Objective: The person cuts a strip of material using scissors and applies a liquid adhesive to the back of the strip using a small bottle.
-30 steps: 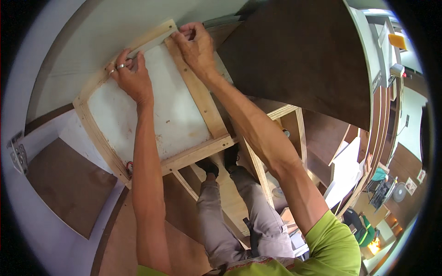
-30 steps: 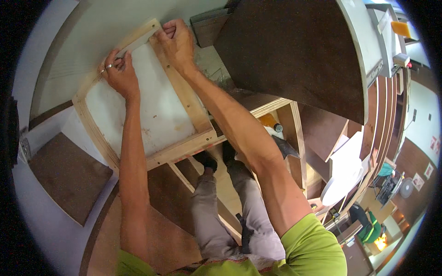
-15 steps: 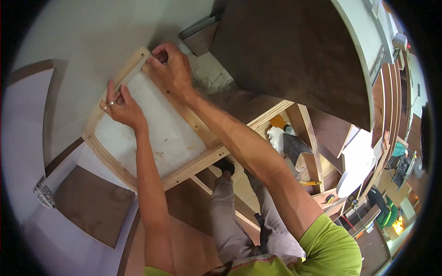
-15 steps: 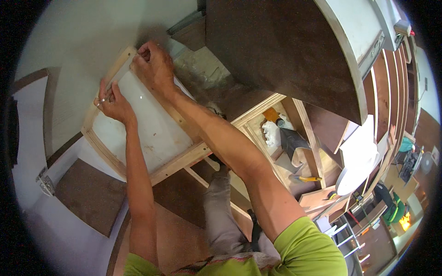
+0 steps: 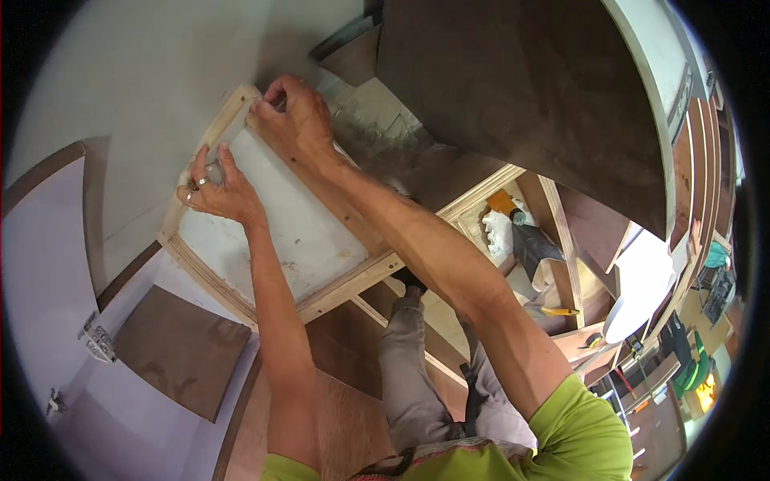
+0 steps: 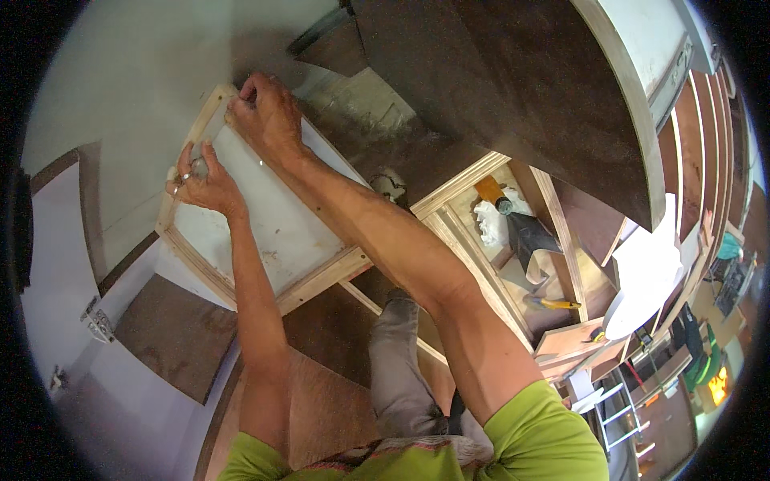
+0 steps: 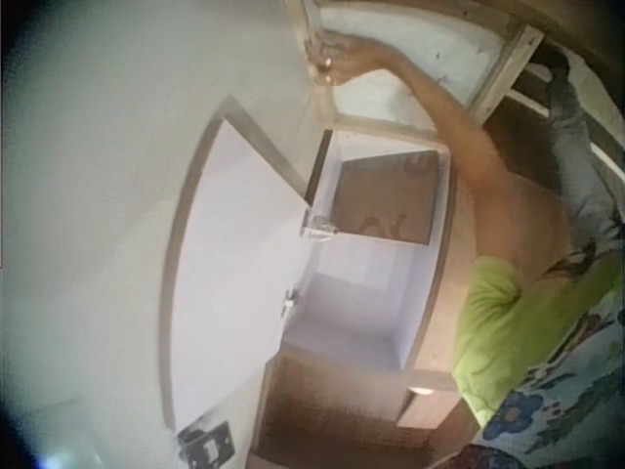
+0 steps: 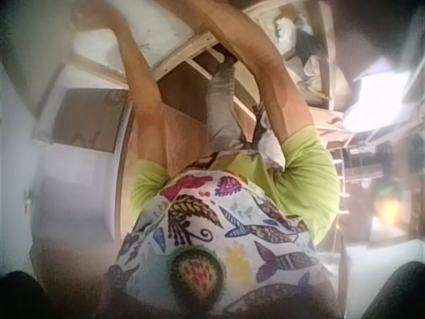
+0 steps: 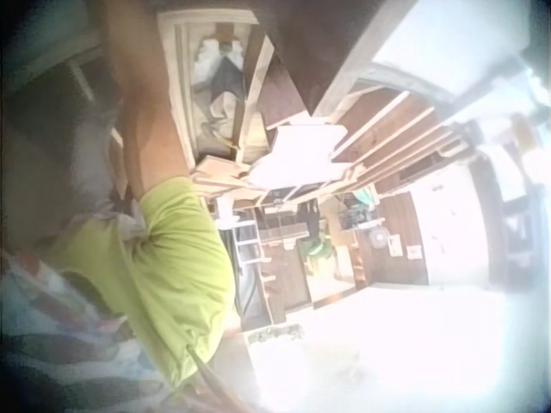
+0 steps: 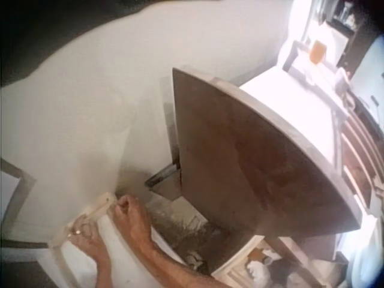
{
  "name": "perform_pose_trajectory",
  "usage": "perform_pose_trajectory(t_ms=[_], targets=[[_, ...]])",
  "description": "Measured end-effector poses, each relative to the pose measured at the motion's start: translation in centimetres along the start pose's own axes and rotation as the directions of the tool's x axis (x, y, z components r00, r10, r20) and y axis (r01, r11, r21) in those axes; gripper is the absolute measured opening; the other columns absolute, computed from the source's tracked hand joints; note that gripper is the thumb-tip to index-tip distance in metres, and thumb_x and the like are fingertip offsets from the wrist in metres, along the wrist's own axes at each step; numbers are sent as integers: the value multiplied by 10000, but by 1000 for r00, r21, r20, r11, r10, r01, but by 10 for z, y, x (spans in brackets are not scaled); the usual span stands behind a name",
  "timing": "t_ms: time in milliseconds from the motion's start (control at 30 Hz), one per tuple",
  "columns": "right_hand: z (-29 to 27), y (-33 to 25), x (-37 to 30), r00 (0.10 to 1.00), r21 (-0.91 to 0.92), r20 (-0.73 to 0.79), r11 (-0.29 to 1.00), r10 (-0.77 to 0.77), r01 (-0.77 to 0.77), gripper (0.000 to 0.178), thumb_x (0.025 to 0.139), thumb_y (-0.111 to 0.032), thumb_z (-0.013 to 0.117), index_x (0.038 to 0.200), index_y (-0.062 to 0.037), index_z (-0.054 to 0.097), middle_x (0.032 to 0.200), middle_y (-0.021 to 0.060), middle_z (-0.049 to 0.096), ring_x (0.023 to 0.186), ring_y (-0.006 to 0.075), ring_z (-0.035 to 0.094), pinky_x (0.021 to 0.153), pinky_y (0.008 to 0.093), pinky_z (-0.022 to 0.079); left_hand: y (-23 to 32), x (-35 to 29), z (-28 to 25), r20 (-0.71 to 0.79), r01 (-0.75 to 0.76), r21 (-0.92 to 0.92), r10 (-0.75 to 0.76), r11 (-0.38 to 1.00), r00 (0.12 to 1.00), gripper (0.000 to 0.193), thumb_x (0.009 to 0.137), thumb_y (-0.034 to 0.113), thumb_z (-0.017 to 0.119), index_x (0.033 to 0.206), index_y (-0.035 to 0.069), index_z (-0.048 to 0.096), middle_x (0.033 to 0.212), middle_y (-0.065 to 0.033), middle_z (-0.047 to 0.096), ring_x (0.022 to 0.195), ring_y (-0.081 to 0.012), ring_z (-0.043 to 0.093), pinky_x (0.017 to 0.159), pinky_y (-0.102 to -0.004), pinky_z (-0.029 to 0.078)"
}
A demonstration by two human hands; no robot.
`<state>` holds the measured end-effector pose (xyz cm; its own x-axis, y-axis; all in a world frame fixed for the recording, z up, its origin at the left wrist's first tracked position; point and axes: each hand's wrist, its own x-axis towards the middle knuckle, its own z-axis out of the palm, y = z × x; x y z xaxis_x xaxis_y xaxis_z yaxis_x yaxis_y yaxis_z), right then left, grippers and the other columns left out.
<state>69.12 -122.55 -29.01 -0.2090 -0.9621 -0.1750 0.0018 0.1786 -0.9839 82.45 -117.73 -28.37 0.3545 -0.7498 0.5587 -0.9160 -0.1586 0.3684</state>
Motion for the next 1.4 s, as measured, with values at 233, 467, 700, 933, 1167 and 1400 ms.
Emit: perform_pose_trajectory(t_ms=[233,467,700,933,1167,1400], targets=[[-1,-3,-6,999,-57,44,998,28,-25,257,787,-252,704,881,-39,595,770,166,643,725,354,632,683,459,484,-4,10,8,-16,-326,74,328,942,945,251,795,282,802,989,136,738,879,-54,594,929,-259,500,845,-408,410],[-2,-2,-4,999,-140,44,990,12,-5,272,795,-266,698,906,-39,598,790,182,661,744,362,654,697,483,493,-7,14,19,0,-352,18,352,936,936,255,793,262,799,1012,145,745,852,-58,578,904,-265,483,827,-397,401],[-2,-2,-10,996,-109,62,991,-70,77,310,776,-237,714,957,-12,600,838,177,664,793,342,662,729,456,501,-18,15,19,41,-357,-17,357,934,933,253,818,244,771,1066,196,750,872,-48,579,940,-259,470,850,-397,402],[-5,-1,-8,992,-105,113,992,-56,68,366,786,-274,694,998,7,597,868,196,671,796,368,656,745,459,498,-11,13,19,20,-305,28,304,952,952,248,796,264,793,1040,256,751,909,-21,562,940,-257,471,839,-399,400],[-4,2,-7,987,-141,102,980,-125,139,371,798,-287,678,1008,5,589,837,212,662,789,375,654,731,466,497,-11,13,21,39,-326,58,324,944,945,264,795,288,795,1053,269,743,917,-21,558,954,-254,467,822,-408,398],[-8,-2,-7,987,-134,114,983,-114,129,334,801,-278,673,978,-8,586,821,208,661,783,377,654,718,476,495,-13,13,24,40,-338,31,337,941,941,283,802,288,789,1080,264,738,940,-10,551,990,-255,457,881,-434,395]])
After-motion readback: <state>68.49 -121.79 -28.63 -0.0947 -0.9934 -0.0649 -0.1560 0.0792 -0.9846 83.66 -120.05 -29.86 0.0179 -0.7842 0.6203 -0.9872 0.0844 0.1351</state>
